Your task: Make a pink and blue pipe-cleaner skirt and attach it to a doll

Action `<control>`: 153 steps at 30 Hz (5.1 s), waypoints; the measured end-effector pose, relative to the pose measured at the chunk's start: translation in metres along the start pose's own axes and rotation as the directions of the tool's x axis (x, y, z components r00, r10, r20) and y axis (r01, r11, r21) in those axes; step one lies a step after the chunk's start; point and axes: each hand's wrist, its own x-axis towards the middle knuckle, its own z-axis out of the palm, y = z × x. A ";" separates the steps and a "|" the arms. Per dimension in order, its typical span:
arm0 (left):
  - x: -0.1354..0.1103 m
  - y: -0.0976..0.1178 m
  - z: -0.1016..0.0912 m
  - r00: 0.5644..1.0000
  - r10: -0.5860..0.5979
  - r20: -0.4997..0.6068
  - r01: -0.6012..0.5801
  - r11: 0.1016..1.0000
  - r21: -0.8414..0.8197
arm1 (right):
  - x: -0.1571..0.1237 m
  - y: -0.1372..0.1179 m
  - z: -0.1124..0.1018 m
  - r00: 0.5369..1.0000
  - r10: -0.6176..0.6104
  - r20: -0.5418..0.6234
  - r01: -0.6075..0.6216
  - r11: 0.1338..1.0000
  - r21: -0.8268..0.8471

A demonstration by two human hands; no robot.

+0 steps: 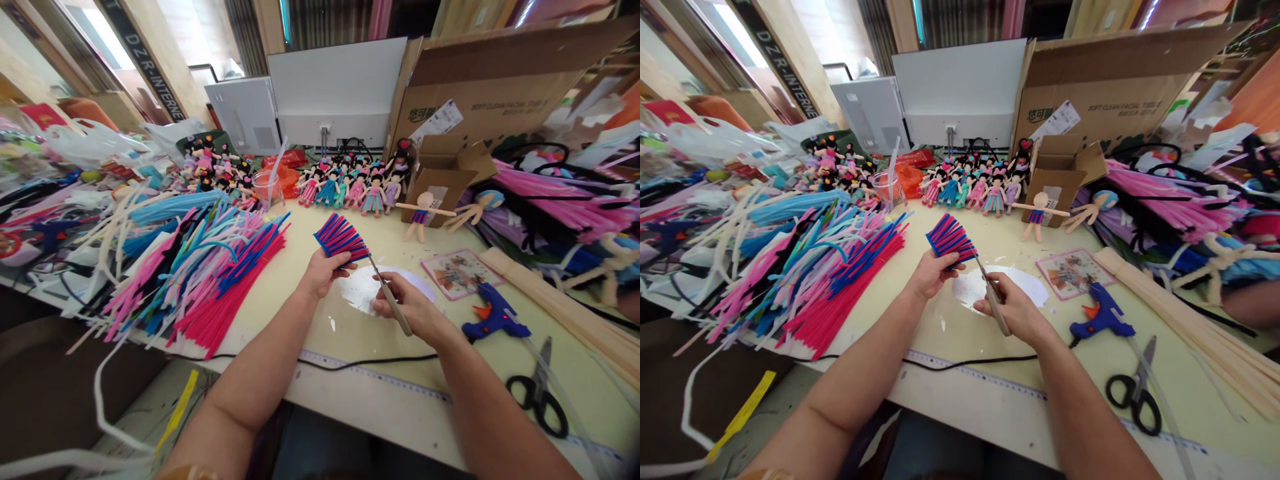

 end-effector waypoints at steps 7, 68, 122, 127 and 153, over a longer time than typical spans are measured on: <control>-0.004 0.003 0.003 1.000 0.004 0.013 -0.004 1.000 -0.008 | 0.000 -0.002 0.002 0.999 0.042 -0.033 -0.040 0.997 0.061; -0.001 0.002 -0.001 0.997 -0.051 0.053 0.055 0.996 -0.067 | 0.007 0.005 -0.001 0.980 -0.027 -0.198 0.024 1.000 -0.017; -0.003 0.002 0.000 0.992 -0.081 0.095 0.087 0.995 -0.052 | 0.005 -0.001 0.002 0.974 -0.053 -0.221 0.038 0.997 -0.069; -0.003 0.001 -0.001 0.991 -0.076 0.106 0.084 0.994 -0.066 | 0.005 0.001 0.001 0.967 -0.074 -0.244 0.051 0.994 -0.100; -0.001 -0.005 0.001 0.997 -0.033 0.075 0.036 0.998 -0.041 | 0.006 0.003 0.005 0.983 -0.033 -0.179 0.036 0.999 0.013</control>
